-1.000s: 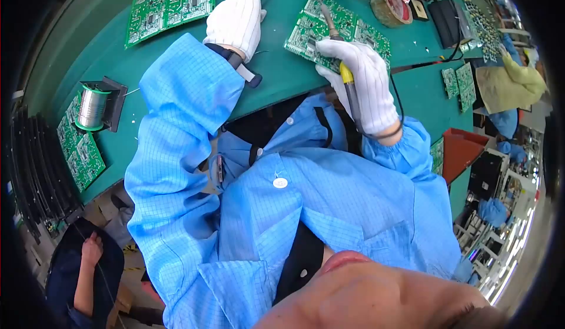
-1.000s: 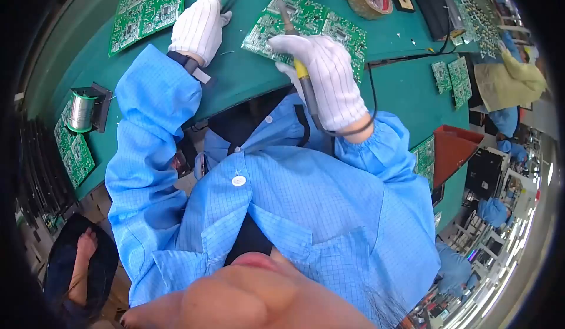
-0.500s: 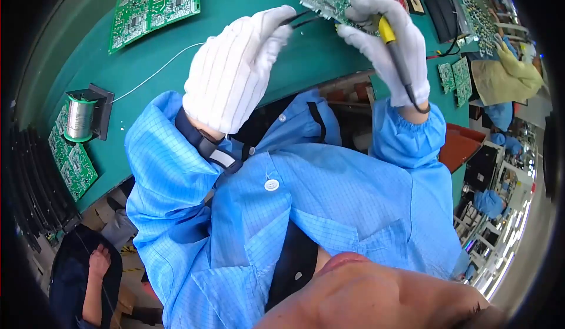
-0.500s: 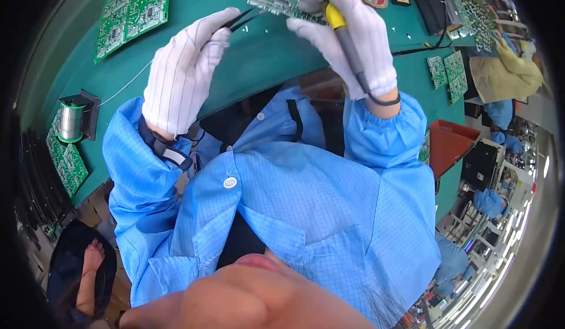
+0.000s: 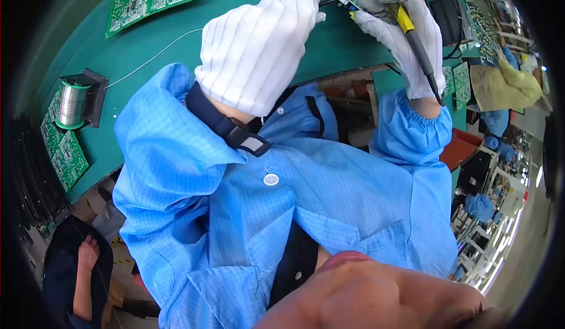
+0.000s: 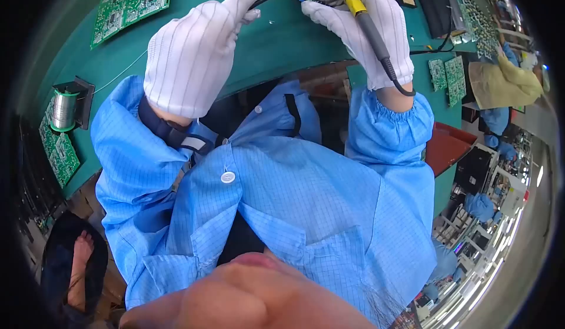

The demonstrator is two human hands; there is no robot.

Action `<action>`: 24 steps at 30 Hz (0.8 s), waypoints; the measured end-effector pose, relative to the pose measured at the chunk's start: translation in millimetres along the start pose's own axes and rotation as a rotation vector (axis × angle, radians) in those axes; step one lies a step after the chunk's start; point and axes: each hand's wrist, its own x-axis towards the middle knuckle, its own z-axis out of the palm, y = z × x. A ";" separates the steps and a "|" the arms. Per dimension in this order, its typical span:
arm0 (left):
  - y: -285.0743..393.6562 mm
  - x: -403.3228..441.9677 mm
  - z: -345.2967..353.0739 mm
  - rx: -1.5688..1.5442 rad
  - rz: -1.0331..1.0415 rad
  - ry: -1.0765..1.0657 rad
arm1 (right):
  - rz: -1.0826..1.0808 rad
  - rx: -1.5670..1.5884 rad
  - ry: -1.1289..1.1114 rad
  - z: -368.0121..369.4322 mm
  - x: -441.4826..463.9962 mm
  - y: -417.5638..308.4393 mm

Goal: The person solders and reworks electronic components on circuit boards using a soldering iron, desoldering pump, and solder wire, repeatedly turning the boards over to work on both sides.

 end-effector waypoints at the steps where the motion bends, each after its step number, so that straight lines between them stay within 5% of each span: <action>1: 6.6 0.7 -6.7 0.000 -0.001 0.000 | -0.001 0.000 -0.001 3.8 -1.5 1.5; 3: 19.1 1.9 -18.8 0.203 -0.074 -0.157 | 0.020 0.097 0.011 16.9 -8.9 10.1; 4: 19.9 -2.1 -11.6 0.246 0.048 0.061 | -0.092 -0.042 0.025 22.2 -11.5 12.1; 5: 20.3 -6.2 -7.8 0.246 0.051 0.058 | -0.154 -0.081 0.084 33.2 -14.8 6.1; 11: -7.9 -36.4 23.7 -0.123 0.122 0.051 | -0.284 -0.034 0.027 77.0 -44.1 13.7; 12: -0.8 -28.5 10.4 0.022 -0.027 -0.334 | -0.274 -0.028 0.033 77.7 -44.0 15.9; 15: -5.2 -26.5 0.6 0.080 -0.186 -0.441 | -0.274 0.049 0.090 74.4 -43.3 18.2; 19: -28.6 -35.9 2.2 0.112 -0.109 -0.234 | -0.267 0.019 0.044 60.7 -49.2 16.0; 24: -44.6 -37.6 7.7 -0.007 -0.222 -0.304 | -0.332 -0.023 -0.049 59.7 -67.9 24.5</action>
